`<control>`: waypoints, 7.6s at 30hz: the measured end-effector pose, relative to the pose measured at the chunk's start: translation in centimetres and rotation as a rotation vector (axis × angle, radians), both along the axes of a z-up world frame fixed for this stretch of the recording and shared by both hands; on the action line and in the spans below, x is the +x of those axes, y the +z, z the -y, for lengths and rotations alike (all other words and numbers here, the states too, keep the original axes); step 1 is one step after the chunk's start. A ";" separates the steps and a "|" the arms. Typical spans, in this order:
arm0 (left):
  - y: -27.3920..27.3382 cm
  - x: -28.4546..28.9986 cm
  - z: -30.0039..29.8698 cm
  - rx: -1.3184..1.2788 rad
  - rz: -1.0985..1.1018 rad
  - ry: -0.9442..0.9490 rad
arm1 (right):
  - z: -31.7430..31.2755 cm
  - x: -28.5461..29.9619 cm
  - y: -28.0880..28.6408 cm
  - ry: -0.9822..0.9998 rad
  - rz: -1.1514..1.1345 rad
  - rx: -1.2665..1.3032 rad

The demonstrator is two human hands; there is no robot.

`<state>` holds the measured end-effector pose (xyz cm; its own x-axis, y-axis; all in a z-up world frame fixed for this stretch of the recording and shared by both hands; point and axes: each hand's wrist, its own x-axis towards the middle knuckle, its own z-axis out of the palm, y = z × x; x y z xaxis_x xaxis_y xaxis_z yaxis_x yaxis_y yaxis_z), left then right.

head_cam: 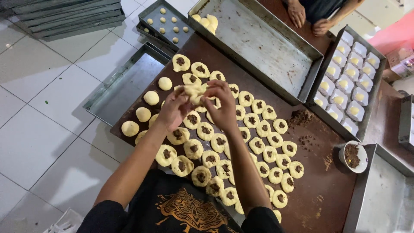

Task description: Manually filling small portions of dough with a dark mixture and shaping them into balls for baking.

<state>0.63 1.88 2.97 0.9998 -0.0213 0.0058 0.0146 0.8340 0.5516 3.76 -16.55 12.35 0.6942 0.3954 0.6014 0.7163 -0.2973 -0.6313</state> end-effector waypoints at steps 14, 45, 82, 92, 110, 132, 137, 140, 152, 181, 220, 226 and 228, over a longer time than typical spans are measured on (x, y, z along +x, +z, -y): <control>1.8 0.7 -2.0 0.146 -0.136 0.026 | -3.1 0.4 0.9 -0.033 0.046 -0.330; 5.7 2.2 -5.6 0.268 -0.082 0.046 | -6.2 1.2 2.9 -0.031 -0.009 -0.137; 7.0 -2.4 1.4 0.825 -0.083 0.089 | 0.5 -1.1 1.1 0.086 0.127 -0.144; 6.4 -3.9 0.9 0.359 -0.090 0.071 | -0.2 -2.7 1.5 0.072 0.032 -0.159; 6.6 -2.5 -3.7 0.309 -0.103 0.056 | -5.1 -1.2 0.6 0.022 0.021 -0.059; 1.1 3.7 -12.2 0.340 -0.095 -0.119 | -12.6 2.4 -4.3 -0.091 -0.160 -0.071; -2.8 5.0 -12.3 0.174 -0.219 -0.067 | -13.9 2.7 -6.3 -0.207 -0.202 -0.085; -2.7 5.0 -12.7 0.227 -0.299 -0.113 | -14.1 3.0 -7.1 -0.314 -0.337 -0.017; -4.0 6.7 -14.4 0.051 -0.444 -0.288 | -13.9 4.1 -8.0 -0.164 -0.291 -0.118; -6.4 15.8 -14.7 1.244 0.130 0.241 | -16.9 7.9 -10.4 -0.097 -0.267 -0.399; -7.1 15.6 -11.2 1.487 -0.103 0.007 | -14.7 25.7 -19.0 -0.156 -0.471 -0.467; -10.6 15.3 -12.4 1.529 0.034 0.559 | -14.3 22.2 -10.4 0.076 -0.925 0.356; -9.5 16.8 -12.2 0.982 -0.042 0.361 | -13.3 20.3 -7.8 0.176 -0.961 0.487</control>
